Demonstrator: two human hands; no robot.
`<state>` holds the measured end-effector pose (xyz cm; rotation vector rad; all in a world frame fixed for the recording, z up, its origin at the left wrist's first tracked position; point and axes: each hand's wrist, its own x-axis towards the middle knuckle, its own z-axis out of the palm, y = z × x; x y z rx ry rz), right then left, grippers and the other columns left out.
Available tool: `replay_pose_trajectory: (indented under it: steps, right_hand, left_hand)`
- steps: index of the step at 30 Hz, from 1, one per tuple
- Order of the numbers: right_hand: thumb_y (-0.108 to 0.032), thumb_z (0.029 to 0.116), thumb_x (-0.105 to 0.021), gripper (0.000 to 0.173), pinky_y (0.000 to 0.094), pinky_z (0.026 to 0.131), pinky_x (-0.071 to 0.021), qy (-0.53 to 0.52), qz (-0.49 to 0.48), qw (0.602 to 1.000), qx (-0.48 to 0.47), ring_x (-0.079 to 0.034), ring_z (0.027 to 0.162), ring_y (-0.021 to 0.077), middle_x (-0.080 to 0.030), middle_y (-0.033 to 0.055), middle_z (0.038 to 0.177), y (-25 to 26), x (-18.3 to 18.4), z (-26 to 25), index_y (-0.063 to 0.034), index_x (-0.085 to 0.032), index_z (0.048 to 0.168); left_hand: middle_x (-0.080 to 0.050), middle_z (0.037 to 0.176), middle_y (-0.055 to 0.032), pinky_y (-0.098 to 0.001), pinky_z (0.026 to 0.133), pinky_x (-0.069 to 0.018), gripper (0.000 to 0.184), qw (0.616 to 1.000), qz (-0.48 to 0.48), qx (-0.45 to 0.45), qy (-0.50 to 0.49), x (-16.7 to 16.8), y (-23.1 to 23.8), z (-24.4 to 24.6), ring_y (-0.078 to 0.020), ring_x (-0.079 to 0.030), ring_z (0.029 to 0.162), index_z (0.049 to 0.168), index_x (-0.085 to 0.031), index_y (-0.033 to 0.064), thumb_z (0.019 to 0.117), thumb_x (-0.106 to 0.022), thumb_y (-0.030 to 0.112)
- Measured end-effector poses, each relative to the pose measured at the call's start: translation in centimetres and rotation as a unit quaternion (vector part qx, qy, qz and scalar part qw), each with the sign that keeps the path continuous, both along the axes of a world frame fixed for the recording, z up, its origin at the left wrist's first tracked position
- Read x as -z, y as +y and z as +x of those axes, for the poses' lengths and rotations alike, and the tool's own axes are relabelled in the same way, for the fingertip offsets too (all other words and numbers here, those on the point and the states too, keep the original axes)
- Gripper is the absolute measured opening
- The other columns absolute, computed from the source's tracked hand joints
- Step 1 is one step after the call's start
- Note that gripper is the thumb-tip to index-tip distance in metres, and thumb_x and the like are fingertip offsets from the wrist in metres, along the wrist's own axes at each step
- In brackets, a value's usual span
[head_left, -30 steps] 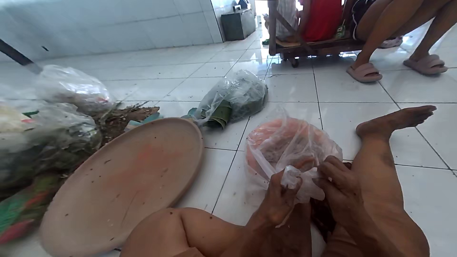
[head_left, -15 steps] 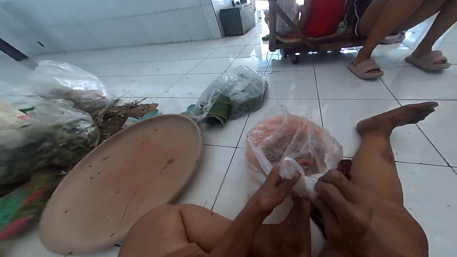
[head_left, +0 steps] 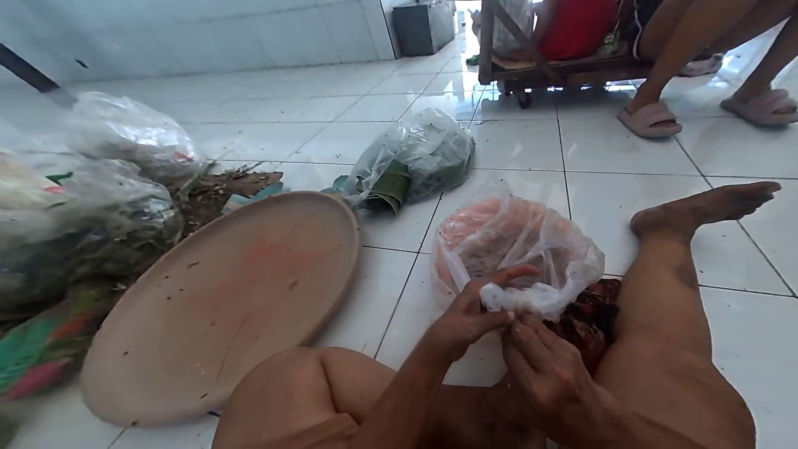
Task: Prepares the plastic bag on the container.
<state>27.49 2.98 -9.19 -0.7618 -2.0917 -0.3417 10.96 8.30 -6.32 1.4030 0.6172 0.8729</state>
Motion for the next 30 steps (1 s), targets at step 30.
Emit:
replay_pose_trajectory:
  steps: [30]
  right_hand:
    - [-0.014, 0.0931, -0.058, 0.033, 0.0231, 0.077, -0.0554, 0.253, -0.431, 0.862, -0.089, -0.064, 0.090, 0.0062, -0.067, 0.0016, 0.112, 4.1, -0.5, 5.8, -0.0077, -0.069, 0.124]
  left_hand:
    - [-0.073, 0.101, -0.0065, -0.0304, 0.094, -0.0583, 0.009, 0.855, 0.493, -0.157, 0.017, 4.0, -0.4, 1.5, -0.0142, -0.070, 0.103, 0.096, -0.072, 0.0058, 0.0971, -0.063, 0.004]
